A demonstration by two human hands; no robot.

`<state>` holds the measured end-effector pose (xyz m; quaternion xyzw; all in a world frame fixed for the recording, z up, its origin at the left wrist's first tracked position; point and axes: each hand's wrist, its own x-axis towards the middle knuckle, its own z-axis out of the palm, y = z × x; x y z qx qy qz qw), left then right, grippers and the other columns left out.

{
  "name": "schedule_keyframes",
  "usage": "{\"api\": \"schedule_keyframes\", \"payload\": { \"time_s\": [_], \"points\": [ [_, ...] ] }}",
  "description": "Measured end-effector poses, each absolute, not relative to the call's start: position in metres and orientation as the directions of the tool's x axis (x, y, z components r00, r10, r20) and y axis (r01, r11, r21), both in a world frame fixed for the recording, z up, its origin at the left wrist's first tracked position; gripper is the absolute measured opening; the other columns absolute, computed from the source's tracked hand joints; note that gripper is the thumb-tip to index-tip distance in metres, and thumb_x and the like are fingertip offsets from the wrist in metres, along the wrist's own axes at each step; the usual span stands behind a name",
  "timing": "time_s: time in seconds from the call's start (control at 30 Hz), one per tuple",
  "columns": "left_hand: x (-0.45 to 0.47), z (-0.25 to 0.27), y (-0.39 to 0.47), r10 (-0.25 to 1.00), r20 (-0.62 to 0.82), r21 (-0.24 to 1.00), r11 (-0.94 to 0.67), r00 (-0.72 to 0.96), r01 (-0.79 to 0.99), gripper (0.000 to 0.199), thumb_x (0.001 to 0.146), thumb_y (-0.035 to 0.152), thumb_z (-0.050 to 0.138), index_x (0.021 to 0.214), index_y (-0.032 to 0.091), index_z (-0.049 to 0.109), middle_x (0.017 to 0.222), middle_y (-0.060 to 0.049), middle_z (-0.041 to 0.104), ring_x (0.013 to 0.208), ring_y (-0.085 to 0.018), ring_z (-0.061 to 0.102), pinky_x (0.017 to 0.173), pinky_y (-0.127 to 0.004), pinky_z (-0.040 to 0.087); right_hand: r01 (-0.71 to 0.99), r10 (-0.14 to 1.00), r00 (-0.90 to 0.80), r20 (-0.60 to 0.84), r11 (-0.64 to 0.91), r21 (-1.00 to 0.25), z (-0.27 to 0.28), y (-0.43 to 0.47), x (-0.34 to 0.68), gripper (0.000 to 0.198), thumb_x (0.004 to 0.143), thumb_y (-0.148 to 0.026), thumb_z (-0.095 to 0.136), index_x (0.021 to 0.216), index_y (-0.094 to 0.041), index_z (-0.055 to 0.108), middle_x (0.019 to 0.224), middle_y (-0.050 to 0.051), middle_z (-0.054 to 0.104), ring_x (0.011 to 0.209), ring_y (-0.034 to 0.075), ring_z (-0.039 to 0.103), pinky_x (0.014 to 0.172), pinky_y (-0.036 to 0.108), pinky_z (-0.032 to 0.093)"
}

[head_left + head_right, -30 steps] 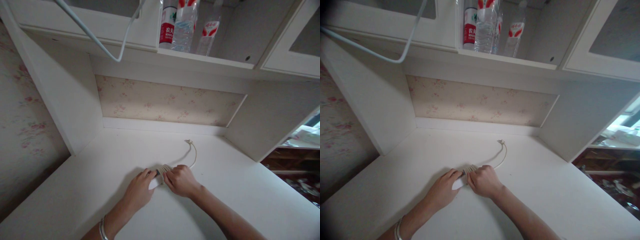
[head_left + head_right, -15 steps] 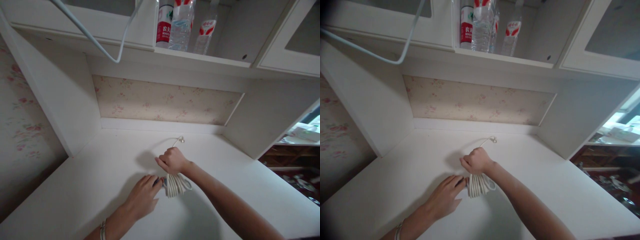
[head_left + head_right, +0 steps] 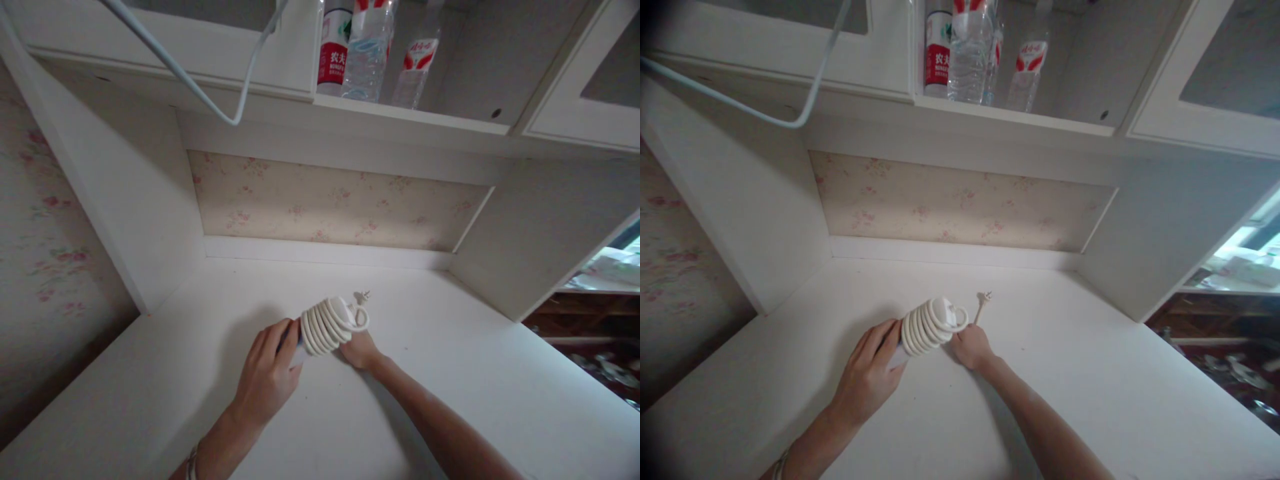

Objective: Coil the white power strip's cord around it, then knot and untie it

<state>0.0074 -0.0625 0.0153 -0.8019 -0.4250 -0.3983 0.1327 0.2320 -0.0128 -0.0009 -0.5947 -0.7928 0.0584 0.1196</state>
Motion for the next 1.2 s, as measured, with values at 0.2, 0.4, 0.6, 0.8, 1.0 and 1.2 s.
{"api": "schedule_keyframes", "payload": {
  "time_s": [0.2,0.4,0.6,0.8,1.0,1.2],
  "points": [
    [-0.004,0.017,-0.042,0.738,0.642,0.102,-0.350,0.207,0.931,0.048,0.078,0.010,0.052,0.125,0.015,0.045,0.112,-0.012,0.056,0.098,-0.025,0.054,0.089,-0.039,0.043,0.967,0.931,-0.245,0.269,0.254,0.004,-0.015,-0.050,0.235,0.048,0.097,-0.035,0.025,0.071,-0.020,0.063,0.063,0.004,0.065,0.057,0.014,0.058,0.055,0.026,0.026],
    [0.007,0.011,-0.037,0.835,0.490,-0.033,-0.270,0.251,0.962,0.039,0.080,0.006,0.045,0.117,0.012,0.052,0.099,-0.011,0.057,0.089,-0.025,0.055,0.079,-0.039,0.043,0.868,0.697,-0.474,0.537,0.473,0.152,0.009,-0.067,0.219,0.039,0.091,-0.029,0.042,0.057,-0.017,0.057,0.049,0.001,0.057,0.047,0.010,0.047,0.055,0.028,0.020],
    [0.024,0.006,-0.048,0.819,0.387,-0.017,-0.452,0.423,0.892,0.038,0.080,0.004,0.043,0.115,0.015,0.054,0.094,-0.009,0.058,0.087,-0.022,0.055,0.080,-0.037,0.043,0.817,0.623,-0.550,0.556,0.540,0.203,0.063,-0.027,0.202,0.040,0.090,-0.031,0.041,0.058,-0.017,0.061,0.051,0.004,0.059,0.053,0.012,0.049,0.058,0.029,0.023],
    [0.027,0.010,-0.064,0.699,0.390,0.146,-0.689,0.599,0.710,0.052,0.071,0.009,0.058,0.121,0.020,0.047,0.111,-0.007,0.057,0.102,-0.023,0.052,0.091,-0.039,0.043,0.896,0.801,-0.441,0.405,0.417,0.153,0.095,0.024,0.204,0.048,0.092,-0.038,0.032,0.068,-0.016,0.068,0.064,0.009,0.066,0.060,0.016,0.056,0.060,0.028,0.028],
    [0.027,0.018,-0.070,0.606,0.516,0.291,-0.789,0.605,0.542,0.051,0.068,0.007,0.059,0.115,0.021,0.047,0.112,-0.007,0.057,0.103,-0.022,0.053,0.093,-0.037,0.045,0.880,0.854,-0.437,0.283,0.471,-0.059,0.075,0.035,0.211,0.056,0.095,-0.041,0.025,0.061,-0.017,0.064,0.059,0.005,0.063,0.056,0.013,0.054,0.056,0.025,0.028],
    [0.020,0.021,-0.057,0.624,0.670,0.298,-0.722,0.402,0.624,0.048,0.071,0.007,0.058,0.114,0.025,0.048,0.111,-0.005,0.057,0.100,-0.021,0.055,0.088,-0.036,0.047,0.886,0.940,-0.313,0.136,0.341,-0.315,0.034,0.033,0.218,0.046,0.094,-0.039,0.032,0.069,-0.017,0.064,0.061,0.006,0.061,0.056,0.015,0.054,0.054,0.026,0.032]
  ]
}}
